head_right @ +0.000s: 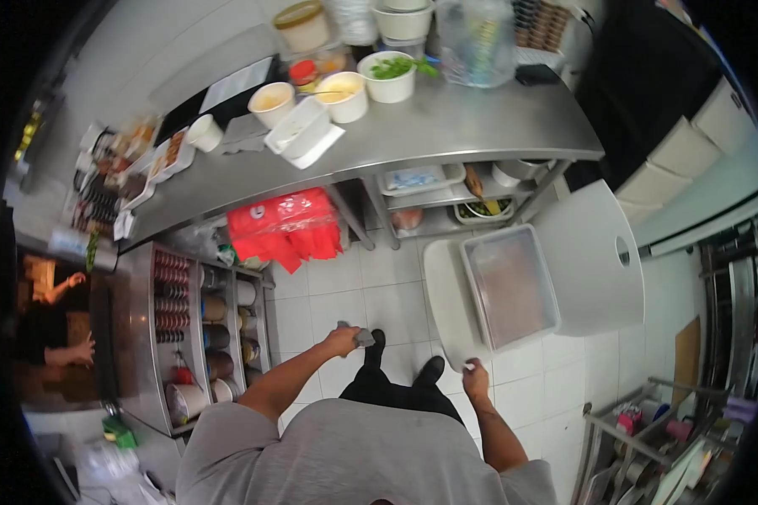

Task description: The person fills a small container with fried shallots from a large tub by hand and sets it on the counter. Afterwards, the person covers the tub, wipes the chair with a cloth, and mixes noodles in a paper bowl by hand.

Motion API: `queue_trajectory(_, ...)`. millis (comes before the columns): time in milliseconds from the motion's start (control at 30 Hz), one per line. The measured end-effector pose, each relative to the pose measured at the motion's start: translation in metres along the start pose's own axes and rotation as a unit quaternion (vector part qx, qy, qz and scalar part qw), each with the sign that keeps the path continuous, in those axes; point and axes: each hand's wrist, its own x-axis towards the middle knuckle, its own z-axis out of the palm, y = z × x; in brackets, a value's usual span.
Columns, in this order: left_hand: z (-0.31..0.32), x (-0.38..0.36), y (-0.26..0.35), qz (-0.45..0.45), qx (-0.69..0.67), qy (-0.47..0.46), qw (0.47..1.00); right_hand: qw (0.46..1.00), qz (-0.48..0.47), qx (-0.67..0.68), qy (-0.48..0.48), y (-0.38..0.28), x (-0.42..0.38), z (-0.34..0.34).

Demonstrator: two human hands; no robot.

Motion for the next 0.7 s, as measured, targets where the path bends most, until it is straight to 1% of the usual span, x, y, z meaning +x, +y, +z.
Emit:
queue_trajectory(33,-0.013,-0.018,0.007,-0.019,-0.048,-0.003,0.999,0.997,-0.068,-0.018,-0.029,-0.015,0.017,0.006)
queue_trajectory(67,-0.02,-0.032,0.009,-0.037,-0.095,-0.007,0.995,0.99,-0.131,-0.017,-0.056,-0.046,0.031,0.006)
queue_trajectory(100,-0.015,-0.035,0.003,-0.007,-0.112,0.022,0.993,0.976,-0.176,-0.03,-0.126,-0.083,0.042,0.003)
queue_trajectory(133,-0.014,-0.039,0.004,0.017,-0.151,0.043,0.987,0.954,-0.208,-0.015,-0.213,-0.116,0.053,0.003)
queue_trajectory(167,-0.014,-0.042,0.007,0.042,-0.187,0.063,0.979,0.929,-0.243,0.045,-0.276,-0.148,0.057,0.009)
queue_trajectory(233,-0.016,-0.05,0.013,0.075,-0.25,0.093,0.961,0.901,-0.298,0.089,-0.301,-0.223,0.034,0.016)
queue_trajectory(300,-0.038,-0.063,0.015,0.097,-0.298,0.119,0.942,0.856,-0.302,0.09,-0.409,-0.271,0.027,0.033)
queue_trajectory(333,-0.055,-0.072,0.005,0.098,-0.325,0.11,0.934,0.83,-0.303,0.089,-0.459,-0.289,0.025,0.042)
queue_trajectory(367,-0.073,-0.079,-0.007,0.1,-0.353,0.101,0.925,0.831,-0.319,0.071,-0.45,-0.301,0.028,0.054)
queue_trajectory(400,-0.092,-0.088,-0.019,0.103,-0.38,0.091,0.915,0.837,-0.316,0.082,-0.439,-0.314,0.031,0.059)
queue_trajectory(433,-0.114,-0.102,-0.034,0.07,-0.453,0.06,0.887,0.843,-0.312,0.093,-0.429,-0.33,0.035,0.062)
queue_trajectory(467,-0.13,-0.112,-0.05,0.066,-0.5,0.102,0.857,0.849,-0.307,0.106,-0.417,-0.346,0.04,0.064)
queue_trajectory(500,-0.146,-0.123,-0.065,0.061,-0.544,0.143,0.825,0.847,-0.345,0.15,-0.377,-0.366,0.045,0.062)
queue_trajectory(567,-0.196,-0.155,-0.083,0.04,-0.573,0.223,0.788,0.854,-0.364,0.222,-0.297,-0.387,0.077,0.069)
queue_trajectory(633,-0.226,-0.153,-0.129,0.093,-0.619,0.269,0.732,0.883,-0.282,0.299,-0.228,-0.423,0.093,0.051)
queue_trajectory(700,-0.271,-0.16,-0.147,0.145,-0.688,0.312,0.639,0.883,-0.232,0.375,-0.161,-0.457,0.109,0.032)
